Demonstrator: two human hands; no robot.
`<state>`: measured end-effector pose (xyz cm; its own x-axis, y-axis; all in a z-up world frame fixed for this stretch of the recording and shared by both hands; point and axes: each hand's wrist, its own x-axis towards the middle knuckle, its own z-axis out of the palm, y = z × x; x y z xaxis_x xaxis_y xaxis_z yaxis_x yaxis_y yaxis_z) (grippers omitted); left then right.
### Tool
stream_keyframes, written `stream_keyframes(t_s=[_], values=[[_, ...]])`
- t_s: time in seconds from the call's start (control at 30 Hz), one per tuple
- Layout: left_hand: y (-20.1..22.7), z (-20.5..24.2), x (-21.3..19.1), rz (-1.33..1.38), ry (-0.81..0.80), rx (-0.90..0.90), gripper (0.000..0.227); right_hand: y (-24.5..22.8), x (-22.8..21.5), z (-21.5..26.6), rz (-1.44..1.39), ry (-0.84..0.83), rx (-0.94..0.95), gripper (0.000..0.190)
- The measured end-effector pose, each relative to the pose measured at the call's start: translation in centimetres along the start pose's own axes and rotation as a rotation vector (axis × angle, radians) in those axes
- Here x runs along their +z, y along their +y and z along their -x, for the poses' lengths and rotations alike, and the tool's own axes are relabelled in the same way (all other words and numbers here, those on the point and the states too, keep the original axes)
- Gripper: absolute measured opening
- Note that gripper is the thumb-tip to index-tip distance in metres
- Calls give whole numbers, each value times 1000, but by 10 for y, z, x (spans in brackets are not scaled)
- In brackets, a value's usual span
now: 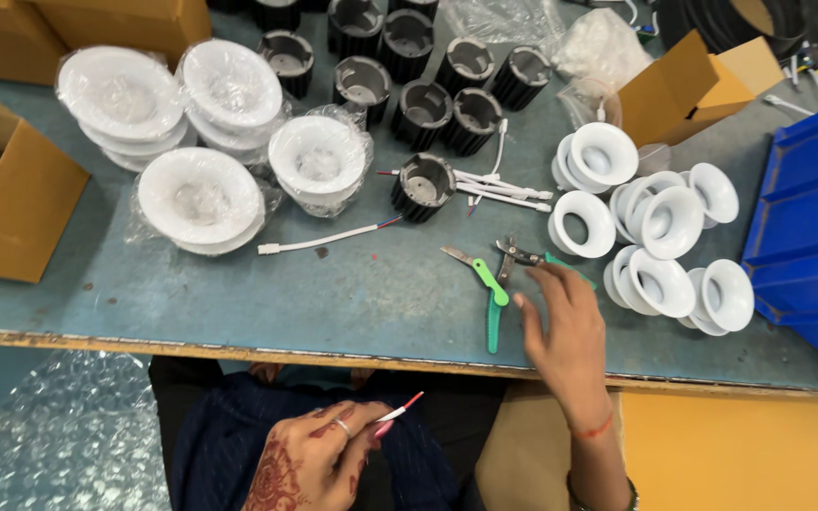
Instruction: The person strips the insulation from white electrical wires using a utility knife, then twists the exposed conductors and inserts them into small white connectors. The person repeats this process for multiple wires on a workbench with lamp parts and tools.
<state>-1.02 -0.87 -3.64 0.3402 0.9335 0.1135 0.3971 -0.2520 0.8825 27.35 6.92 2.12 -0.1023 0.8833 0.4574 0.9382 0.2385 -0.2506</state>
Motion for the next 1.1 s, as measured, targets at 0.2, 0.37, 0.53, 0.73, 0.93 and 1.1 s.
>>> stream_keyframes(t_s=[0.2, 0.37, 0.53, 0.73, 0.93, 1.1], values=[[12, -9, 7, 311, 10, -348, 27, -23, -2, 19, -469, -156, -3, 34], [20, -9, 7, 346, -47, -183, 18, -61, -9, 40, -698, -334, -288, 34], [23, -4, 1, -49, -137, 55, 24, -66, -16, 36, -703, -547, -253, 16], [23, 12, 2, -103, -365, 139, 17, -64, -24, 46, -833, -772, -225, 7], [-4, 47, 33, -246, -624, 106, 20, -59, -24, 65, -857, -971, -287, 6], [-38, 73, 63, -123, -438, 238, 20, -50, -17, 84, -1156, -981, -355, 16]])
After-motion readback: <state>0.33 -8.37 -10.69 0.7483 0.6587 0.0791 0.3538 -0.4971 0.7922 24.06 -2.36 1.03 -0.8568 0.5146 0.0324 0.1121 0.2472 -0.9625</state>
